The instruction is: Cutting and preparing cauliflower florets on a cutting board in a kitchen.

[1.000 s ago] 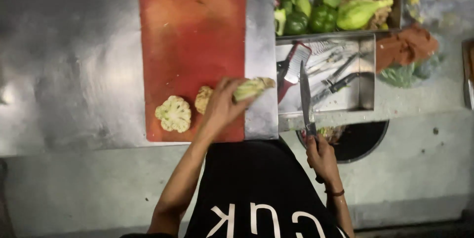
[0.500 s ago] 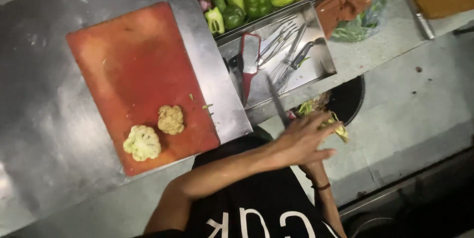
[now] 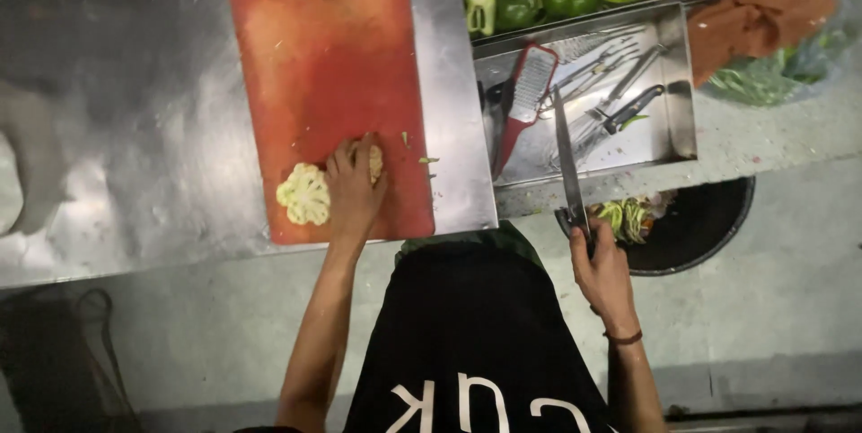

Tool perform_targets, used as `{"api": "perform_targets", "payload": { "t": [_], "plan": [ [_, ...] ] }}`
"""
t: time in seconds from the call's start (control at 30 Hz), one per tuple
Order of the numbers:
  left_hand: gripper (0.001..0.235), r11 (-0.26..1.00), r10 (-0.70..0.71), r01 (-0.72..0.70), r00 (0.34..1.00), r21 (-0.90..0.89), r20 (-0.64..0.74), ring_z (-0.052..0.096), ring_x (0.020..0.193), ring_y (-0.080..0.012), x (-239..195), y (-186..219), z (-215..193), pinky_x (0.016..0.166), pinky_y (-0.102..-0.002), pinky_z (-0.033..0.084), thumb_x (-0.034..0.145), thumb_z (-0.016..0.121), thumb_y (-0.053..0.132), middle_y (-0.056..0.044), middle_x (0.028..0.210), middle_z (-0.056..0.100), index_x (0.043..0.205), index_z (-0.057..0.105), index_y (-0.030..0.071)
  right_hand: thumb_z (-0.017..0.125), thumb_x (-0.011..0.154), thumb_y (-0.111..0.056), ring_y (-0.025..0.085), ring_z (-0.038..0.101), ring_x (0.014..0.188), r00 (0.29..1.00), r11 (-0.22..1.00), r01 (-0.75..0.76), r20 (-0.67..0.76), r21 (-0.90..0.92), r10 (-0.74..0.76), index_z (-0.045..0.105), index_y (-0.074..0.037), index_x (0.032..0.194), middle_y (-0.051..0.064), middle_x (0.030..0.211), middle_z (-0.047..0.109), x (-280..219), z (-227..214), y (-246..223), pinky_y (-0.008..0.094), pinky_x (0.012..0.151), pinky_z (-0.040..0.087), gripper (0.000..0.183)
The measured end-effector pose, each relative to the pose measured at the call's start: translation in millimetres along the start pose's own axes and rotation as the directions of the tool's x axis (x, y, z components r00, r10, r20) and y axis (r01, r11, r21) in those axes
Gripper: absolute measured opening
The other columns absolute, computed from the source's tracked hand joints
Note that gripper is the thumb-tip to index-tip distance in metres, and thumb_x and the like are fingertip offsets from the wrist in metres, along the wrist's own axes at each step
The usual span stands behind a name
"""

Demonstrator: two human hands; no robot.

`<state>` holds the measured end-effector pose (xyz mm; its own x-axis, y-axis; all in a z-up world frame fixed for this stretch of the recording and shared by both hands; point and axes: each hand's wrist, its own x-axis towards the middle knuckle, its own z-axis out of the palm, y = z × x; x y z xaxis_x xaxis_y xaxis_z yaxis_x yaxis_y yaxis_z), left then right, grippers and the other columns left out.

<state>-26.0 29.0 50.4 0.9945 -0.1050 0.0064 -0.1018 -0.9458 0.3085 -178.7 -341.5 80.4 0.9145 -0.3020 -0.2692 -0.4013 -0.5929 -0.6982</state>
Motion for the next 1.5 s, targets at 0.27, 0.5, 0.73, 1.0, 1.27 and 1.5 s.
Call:
{"api": "perform_targets", "payload": {
  "t": [0.27, 0.5, 0.73, 1.0, 1.27, 1.5],
  "plan": [
    [0.086, 0.968, -0.076, 0.023, 0.976, -0.251, -0.206, 0.045, 0.129, -0.0507, -25.0, 20.6, -9.7, 0.106, -0.056, 0.039, 0.078, 0.088, 0.025, -0.033, 0.142, 0.044, 0.143, 0.041, -0.005, 0.061, 0.101, -0.027, 0.043, 0.063, 0.059, 0.968, 0.992, 0.124, 0.217, 0.037, -0.129, 0.053, -0.005, 0.116, 0.020, 0.065, 0.062, 35.9, 4.8, -77.8, 0.051, 0.055, 0.045, 0.028],
    [0.080, 0.922, -0.221, 0.191, 0.974, -0.337, -0.054, 0.050, 0.127, -0.0458, -44.0, 20.7, -31.9, 0.106, -0.048, 0.047, 0.078, 0.083, 0.008, -0.028, 0.141, 0.046, 0.149, 0.047, 0.011, 0.061, 0.100, -0.029, 0.042, 0.061, 0.053, 0.936, 0.972, 0.235, 0.268, 0.008, -0.229, 0.053, -0.007, 0.119, 0.018, 0.056, 0.058, 8.6, 42.1, -88.1, 0.050, 0.050, 0.041, 0.030],
    [0.081, 0.899, 0.061, -0.095, 0.994, -0.428, -0.092, 0.049, 0.132, -0.0475, -40.6, -12.7, -18.7, 0.108, -0.050, 0.046, 0.074, 0.081, 0.003, -0.029, 0.145, 0.046, 0.144, 0.042, 0.001, 0.060, 0.098, -0.030, 0.046, 0.063, 0.055, 0.940, 0.985, 0.131, 0.331, -0.115, -0.086, 0.054, -0.009, 0.119, 0.021, 0.053, 0.061, -18.5, 103.6, -109.1, 0.057, 0.052, 0.043, 0.030],
    [0.074, 0.553, 0.046, -0.077, 0.997, -0.830, -0.062, 0.059, 0.129, -0.0389, -34.2, -40.8, -20.9, 0.108, -0.044, 0.049, 0.081, 0.085, 0.013, -0.024, 0.138, 0.058, 0.140, 0.044, -0.002, 0.061, 0.097, -0.024, 0.047, 0.064, 0.059, 0.964, 0.977, 0.143, 0.244, -0.156, -0.102, 0.053, -0.006, 0.117, 0.023, 0.059, 0.063, -49.0, 165.2, -133.8, 0.058, 0.053, 0.047, 0.028],
    [0.067, 0.641, 0.048, 0.093, 0.986, -0.762, 0.161, 0.051, 0.128, -0.0400, -19.5, -40.4, 0.3, 0.106, -0.047, 0.042, 0.095, 0.071, 0.024, -0.027, 0.144, 0.054, 0.149, 0.042, -0.003, 0.060, 0.100, -0.020, 0.048, 0.063, 0.059, 0.991, 0.990, 0.055, 0.126, -0.130, -0.038, 0.047, -0.003, 0.120, 0.024, 0.061, 0.063, -72.9, 164.4, -158.6, 0.058, 0.052, 0.043, 0.030],
    [0.065, 0.375, -0.166, 0.147, 0.982, -0.915, 0.090, 0.056, 0.127, -0.0312, -14.0, -42.9, 47.3, 0.110, -0.041, 0.044, 0.100, 0.063, 0.027, -0.026, 0.139, 0.052, 0.149, 0.034, -0.004, 0.060, 0.099, -0.019, 0.047, 0.063, 0.059, 0.974, 0.967, 0.201, 0.133, -0.154, -0.181, 0.048, -0.004, 0.116, 0.025, 0.061, 0.063, -66.1, 168.7, -153.3, 0.058, 0.051, 0.045, 0.026]
  ]
}}
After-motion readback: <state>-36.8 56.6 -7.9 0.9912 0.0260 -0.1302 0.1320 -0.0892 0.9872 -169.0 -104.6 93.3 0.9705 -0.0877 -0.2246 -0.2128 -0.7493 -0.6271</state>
